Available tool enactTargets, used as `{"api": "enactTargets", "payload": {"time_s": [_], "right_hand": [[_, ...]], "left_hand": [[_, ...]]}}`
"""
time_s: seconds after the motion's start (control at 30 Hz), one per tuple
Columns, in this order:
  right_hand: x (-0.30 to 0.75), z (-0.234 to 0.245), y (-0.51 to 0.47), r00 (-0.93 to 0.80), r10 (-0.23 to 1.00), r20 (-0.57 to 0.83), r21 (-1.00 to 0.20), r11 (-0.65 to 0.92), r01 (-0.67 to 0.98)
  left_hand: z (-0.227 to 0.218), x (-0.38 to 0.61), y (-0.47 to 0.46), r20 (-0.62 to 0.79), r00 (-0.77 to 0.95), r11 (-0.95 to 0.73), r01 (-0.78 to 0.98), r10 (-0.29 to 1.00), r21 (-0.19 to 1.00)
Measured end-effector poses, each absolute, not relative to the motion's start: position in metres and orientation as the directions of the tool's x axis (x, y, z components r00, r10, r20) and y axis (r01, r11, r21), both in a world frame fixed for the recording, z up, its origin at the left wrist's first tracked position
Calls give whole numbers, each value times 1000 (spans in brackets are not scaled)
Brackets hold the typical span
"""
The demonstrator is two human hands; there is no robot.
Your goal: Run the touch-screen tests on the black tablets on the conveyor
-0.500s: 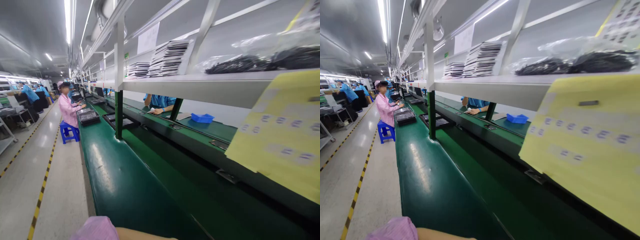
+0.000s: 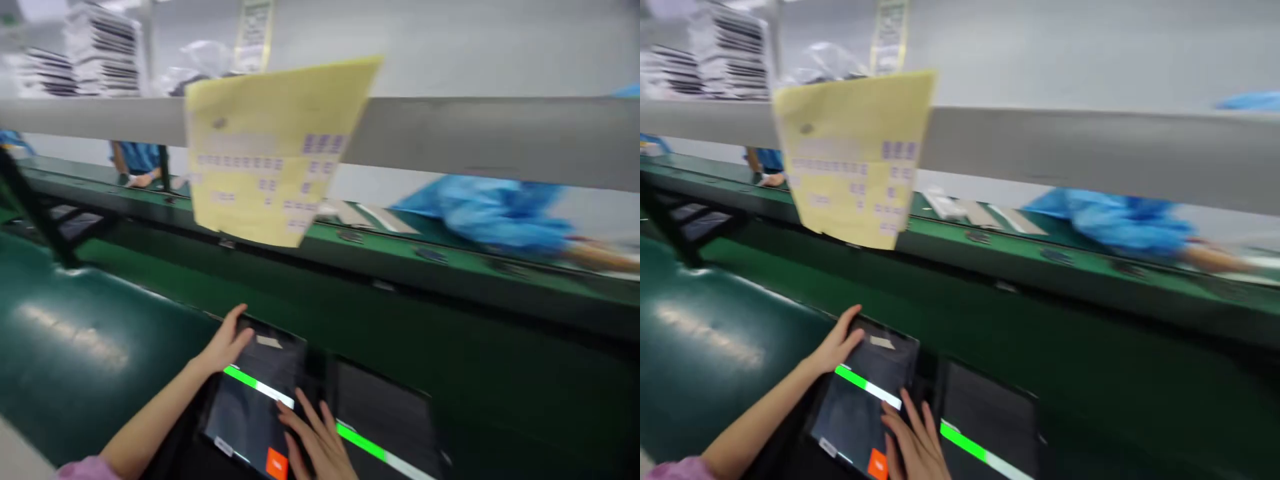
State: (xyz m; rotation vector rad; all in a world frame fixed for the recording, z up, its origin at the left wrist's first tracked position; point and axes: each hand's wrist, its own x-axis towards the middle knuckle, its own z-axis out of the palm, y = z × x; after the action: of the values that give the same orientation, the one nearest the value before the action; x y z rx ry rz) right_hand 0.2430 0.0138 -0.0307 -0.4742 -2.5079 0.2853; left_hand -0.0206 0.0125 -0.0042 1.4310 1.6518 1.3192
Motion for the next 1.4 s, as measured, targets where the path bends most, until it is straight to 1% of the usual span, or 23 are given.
{"api": "enactTargets", "payload": {"time_s": [0.1, 0.27, 0.33, 0.4, 0.47, 0.53, 0.57, 0.63, 0.73, 0.87, 1.0, 1.27, 1.4], "right_hand": [[233, -6, 14, -763, 465, 449, -300, 883, 361], [222, 4, 11, -764, 537, 358, -384, 830, 404], [231, 4, 19, -738, 562, 374, -420, 812, 405], [251, 3, 36, -663, 633, 399, -456, 765, 455], [281, -2, 57, -526, 761, 380, -506, 647, 571], [316, -12, 77, -325, 900, 289, -567, 435, 699], [332, -17, 84, -221, 947, 234, -589, 319, 742], [360, -29, 94, -76, 985, 157, -603, 157, 782], [383, -43, 97, 4, 995, 95, -604, 54, 795], [385, -51, 95, 15, 999, 41, -620, 14, 784], [381, -50, 95, 25, 999, 34, -647, 3, 762], [368, -36, 93, -19, 996, 84, -706, 73, 705], [355, -33, 91, -70, 995, 68, -712, 98, 696]], "left_hand": [[-6, -27, 21, 165, -252, -64, 368, 954, 928], [-8, -29, 23, 163, -266, -49, 387, 950, 921], [-10, -32, 25, 160, -270, -44, 391, 950, 919], [-11, -34, 28, 155, -269, -40, 387, 951, 921], [-12, -36, 30, 156, -268, -43, 382, 951, 923], [-12, -37, 32, 162, -268, -52, 376, 950, 925], [-12, -37, 33, 166, -269, -56, 372, 949, 926], [-14, -39, 35, 171, -273, -62, 365, 947, 929], [-16, -40, 37, 174, -277, -69, 351, 945, 934], [-16, -41, 37, 168, -274, -68, 341, 947, 937], [-16, -42, 38, 173, -275, -68, 351, 946, 934], [-15, -42, 38, 170, -278, -55, 377, 946, 924], [-14, -41, 38, 167, -276, -51, 385, 947, 922]]}}
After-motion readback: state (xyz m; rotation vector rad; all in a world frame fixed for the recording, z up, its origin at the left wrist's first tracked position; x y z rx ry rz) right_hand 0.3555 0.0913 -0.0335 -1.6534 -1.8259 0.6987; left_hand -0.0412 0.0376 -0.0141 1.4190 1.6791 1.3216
